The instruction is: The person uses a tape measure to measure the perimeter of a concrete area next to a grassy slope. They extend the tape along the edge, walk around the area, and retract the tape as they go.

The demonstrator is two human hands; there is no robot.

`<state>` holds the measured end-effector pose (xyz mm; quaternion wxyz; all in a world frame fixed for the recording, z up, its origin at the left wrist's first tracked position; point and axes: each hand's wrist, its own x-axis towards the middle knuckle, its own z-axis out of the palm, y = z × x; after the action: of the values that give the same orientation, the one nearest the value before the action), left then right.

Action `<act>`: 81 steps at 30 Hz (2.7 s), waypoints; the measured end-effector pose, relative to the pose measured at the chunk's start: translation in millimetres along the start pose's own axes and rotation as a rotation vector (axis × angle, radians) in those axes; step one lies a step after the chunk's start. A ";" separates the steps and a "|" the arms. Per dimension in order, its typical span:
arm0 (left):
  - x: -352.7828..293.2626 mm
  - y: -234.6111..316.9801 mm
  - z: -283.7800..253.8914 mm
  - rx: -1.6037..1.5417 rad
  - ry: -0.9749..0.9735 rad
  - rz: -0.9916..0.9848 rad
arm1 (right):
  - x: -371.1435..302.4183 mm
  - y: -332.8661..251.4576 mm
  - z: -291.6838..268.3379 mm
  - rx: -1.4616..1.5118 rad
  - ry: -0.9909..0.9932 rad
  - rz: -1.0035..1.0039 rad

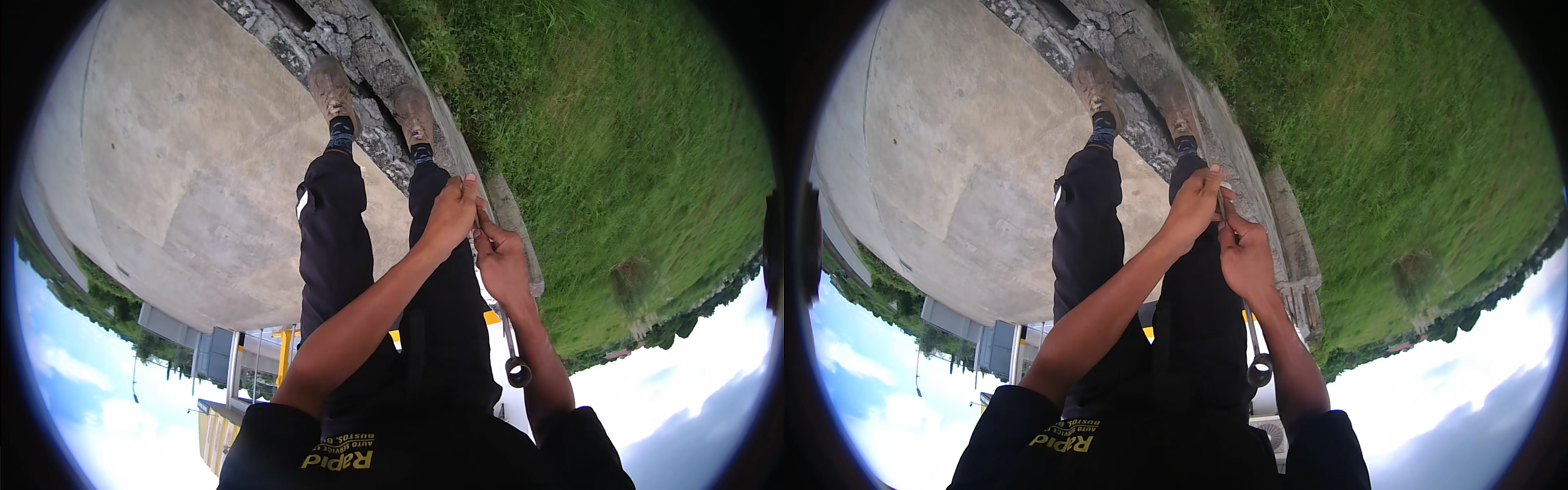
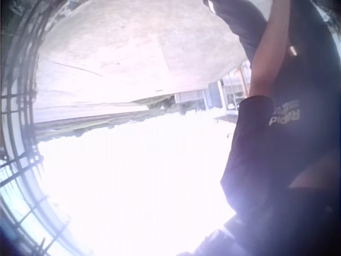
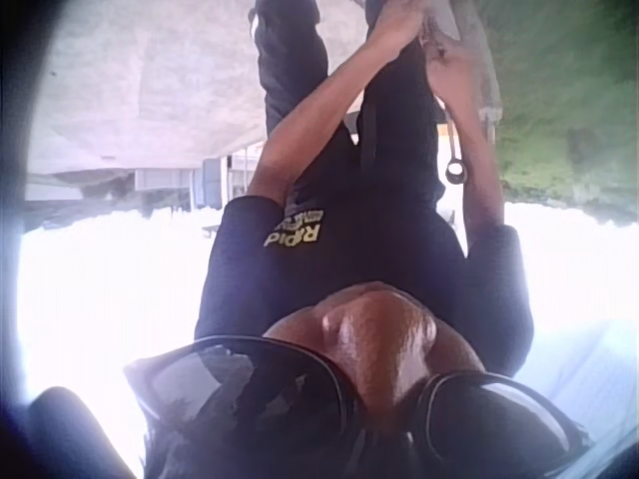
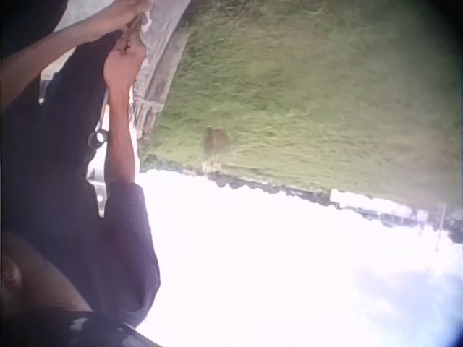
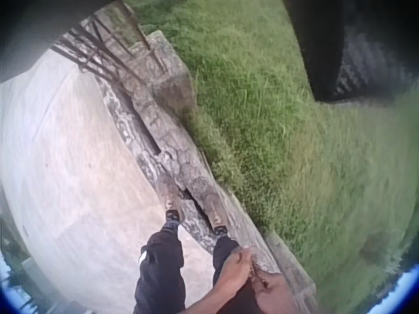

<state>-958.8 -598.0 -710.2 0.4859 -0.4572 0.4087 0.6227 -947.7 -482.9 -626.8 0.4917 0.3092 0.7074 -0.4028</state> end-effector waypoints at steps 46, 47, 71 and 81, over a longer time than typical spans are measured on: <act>-149.5 57.9 44.9 0.987 -0.220 0.657 | 115.6 -52.9 -11.4 1.103 0.234 0.057; -145.5 53.0 33.9 0.899 -0.149 0.672 | 115.4 -58.8 -7.6 1.155 0.255 0.048; -63.2 -33.1 33.2 0.892 -0.287 0.168 | 129.2 122.1 62.2 1.284 -0.031 0.544; -80.4 -10.4 21.2 0.805 -0.084 0.707 | 145.3 19.4 45.2 1.624 0.033 0.008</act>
<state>-943.4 -594.4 -627.9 0.3996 -0.0440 0.7244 0.5601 -958.6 -507.0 -777.9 0.1048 0.5780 0.2007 -0.7840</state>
